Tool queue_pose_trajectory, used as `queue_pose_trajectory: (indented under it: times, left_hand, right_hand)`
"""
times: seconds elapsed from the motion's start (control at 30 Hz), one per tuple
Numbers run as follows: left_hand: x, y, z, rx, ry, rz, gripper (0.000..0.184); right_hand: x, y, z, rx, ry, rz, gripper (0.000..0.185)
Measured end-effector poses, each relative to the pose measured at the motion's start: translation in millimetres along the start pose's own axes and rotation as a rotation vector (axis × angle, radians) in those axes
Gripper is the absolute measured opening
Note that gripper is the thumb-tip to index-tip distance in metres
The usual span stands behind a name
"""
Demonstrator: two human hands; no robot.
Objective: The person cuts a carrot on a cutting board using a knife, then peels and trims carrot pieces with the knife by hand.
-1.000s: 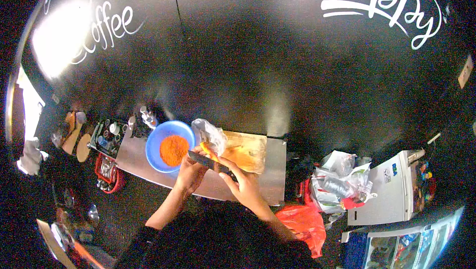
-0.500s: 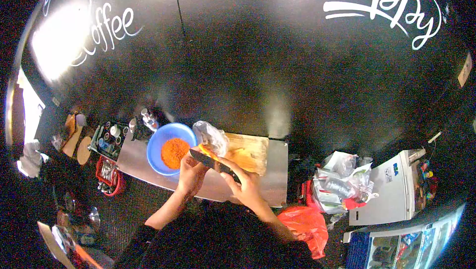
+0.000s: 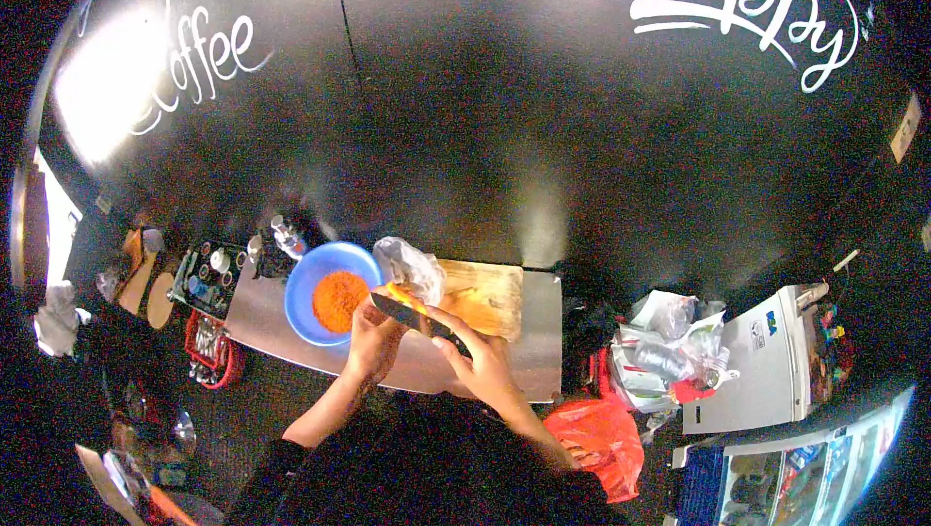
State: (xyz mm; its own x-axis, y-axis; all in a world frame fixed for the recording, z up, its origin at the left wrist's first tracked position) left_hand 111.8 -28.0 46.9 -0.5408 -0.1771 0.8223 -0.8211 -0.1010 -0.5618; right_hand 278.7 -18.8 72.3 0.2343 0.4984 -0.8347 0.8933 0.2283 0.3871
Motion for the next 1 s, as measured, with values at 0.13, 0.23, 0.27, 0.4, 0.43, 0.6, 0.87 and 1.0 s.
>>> queue_pose_trajectory:
  times: [0.13, 0.23, 0.27, 0.4, 0.43, 0.6, 0.87, 1.0]
  left_hand:
    - [-7, 6, -3, 0.006, 0.017, 0.019, 0.028]
    - [-7, -1, -3, -0.013, -0.010, -0.079, 0.028]
    - [-6, -6, -3, 0.009, -0.005, -0.045, 0.028]
    - [1, -12, -3, 0.055, 0.020, 0.001, 0.026]
    - [0, -11, -4, 0.054, 0.021, 0.001, 0.026]
    - [-5, -6, -13, -0.038, 0.016, 0.017, 0.028]
    - [0, -13, -13, -0.008, -0.018, -0.045, 0.029]
    - [2, -17, -13, -0.024, -0.015, -0.071, 0.028]
  right_hand:
    - [6, -5, 2, 0.047, -0.005, 0.072, 0.031]
    - [12, -9, 3, 0.084, 0.018, 0.070, 0.035]
    - [11, -9, 2, 0.107, 0.026, 0.084, 0.031]
    - [17, -9, 4, 0.062, -0.032, -0.007, 0.034]
    - [15, -9, 3, 0.063, -0.033, -0.007, 0.034]
    - [11, -4, 2, 0.037, -0.111, -0.133, 0.035]
    - [9, 2, 2, 0.015, -0.133, -0.065, 0.034]
    - [6, 2, 2, 0.039, -0.141, -0.069, 0.033]
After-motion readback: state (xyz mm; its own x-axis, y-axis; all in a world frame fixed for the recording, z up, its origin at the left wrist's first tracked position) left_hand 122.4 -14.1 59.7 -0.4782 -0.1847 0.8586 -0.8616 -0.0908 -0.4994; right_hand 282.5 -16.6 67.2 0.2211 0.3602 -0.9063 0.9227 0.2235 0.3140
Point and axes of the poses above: each hand's wrist, its own z-axis away from the middle knuckle, its own y-axis out of the back of the hand, x = y × z, the point moved 1 cm from there along -z, towards the middle knuckle, and after that the axes turned 4 degrees about -y, right-handed, at the moved point
